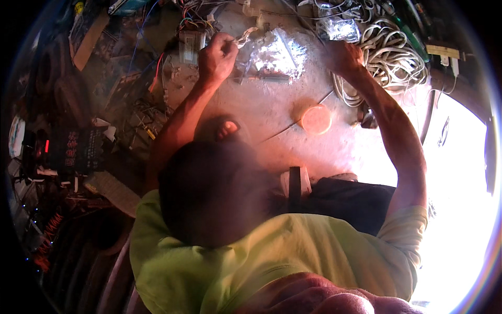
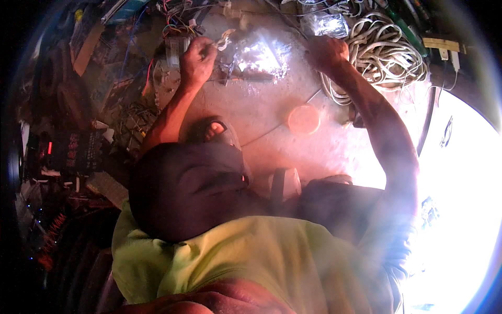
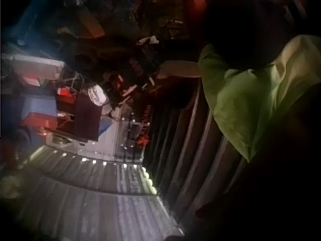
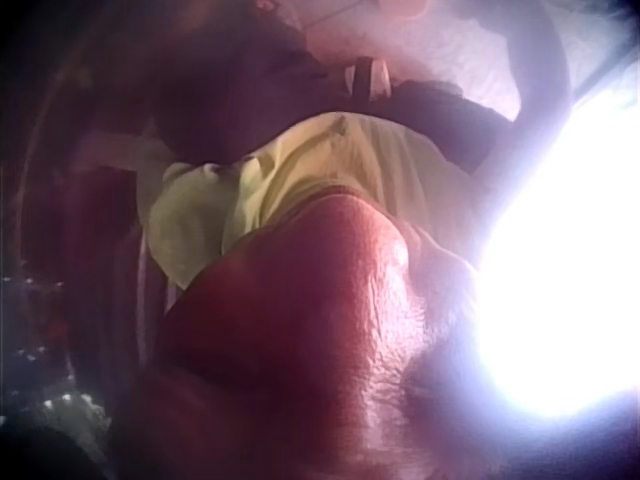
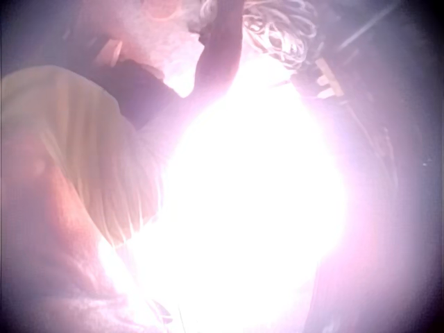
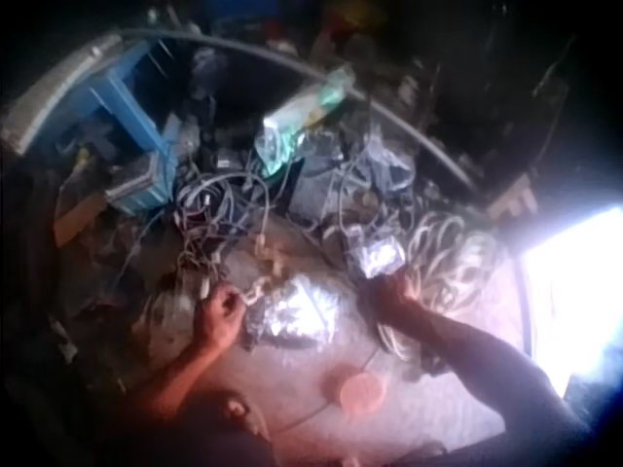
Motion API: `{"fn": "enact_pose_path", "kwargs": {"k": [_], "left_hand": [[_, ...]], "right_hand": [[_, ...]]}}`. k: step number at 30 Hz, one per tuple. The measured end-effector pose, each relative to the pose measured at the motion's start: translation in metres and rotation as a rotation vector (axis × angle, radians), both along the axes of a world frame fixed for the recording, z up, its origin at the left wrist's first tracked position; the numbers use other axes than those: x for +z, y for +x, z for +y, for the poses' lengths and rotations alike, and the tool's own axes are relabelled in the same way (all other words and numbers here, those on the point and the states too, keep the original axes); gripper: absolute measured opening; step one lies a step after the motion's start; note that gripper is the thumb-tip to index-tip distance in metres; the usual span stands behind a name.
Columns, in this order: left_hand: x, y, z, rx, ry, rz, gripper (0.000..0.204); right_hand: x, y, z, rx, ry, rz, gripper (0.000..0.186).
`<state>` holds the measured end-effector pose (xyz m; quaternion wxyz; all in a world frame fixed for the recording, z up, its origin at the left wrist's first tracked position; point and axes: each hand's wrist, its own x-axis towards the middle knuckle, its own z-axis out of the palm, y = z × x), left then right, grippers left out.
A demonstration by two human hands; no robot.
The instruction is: The person cleans an electrical component with a cloth and applies a substance from a container by hand while sitting on the floor.
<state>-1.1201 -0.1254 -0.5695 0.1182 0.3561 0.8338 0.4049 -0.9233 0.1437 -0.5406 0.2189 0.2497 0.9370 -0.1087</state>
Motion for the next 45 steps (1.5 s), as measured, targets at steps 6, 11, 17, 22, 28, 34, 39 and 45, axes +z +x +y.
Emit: {"fn": "enact_pose_path", "kwargs": {"k": [6, 11, 17, 22, 28, 34, 39, 45], "left_hand": [[0.006, 0.009, 0.007, -0.054, -0.145, 0.04, 0.015], [0.009, -0.001, 0.003, 0.088, 0.103, -0.047, 0.016], [0.006, -0.014, -0.026, 0.198, 0.114, -0.564, 0.013], [0.009, -0.034, -0.075, 0.133, -0.151, -0.465, 0.017], [0.028, -0.032, -0.098, -0.059, -0.634, -0.064, 0.029], [0.001, -0.006, -0.047, -0.268, -0.488, 0.127, 0.027], [-0.02, -0.015, -0.037, -0.389, -0.386, 0.18, 0.023], [-0.021, -0.024, -0.033, -0.497, -0.357, 0.248, 0.02]], "right_hand": [[0.011, -0.007, -0.049, 0.113, -0.148, 0.042, 0.036], [0.006, -0.004, -0.082, 0.236, -0.226, 0.096, 0.039], [-0.012, 0.003, -0.101, 0.252, -0.196, 0.221, 0.032], [-0.028, 0.007, -0.1, 0.292, -0.21, 0.351, 0.03], [-0.029, 0.017, -0.12, 0.271, -0.297, 0.318, 0.033], [-0.016, 0.027, -0.157, 0.232, -0.446, 0.197, 0.037], [-0.01, 0.036, -0.164, 0.204, -0.533, 0.077, 0.04], [-0.018, 0.043, -0.172, 0.24, -0.565, 0.128, 0.037]]}}
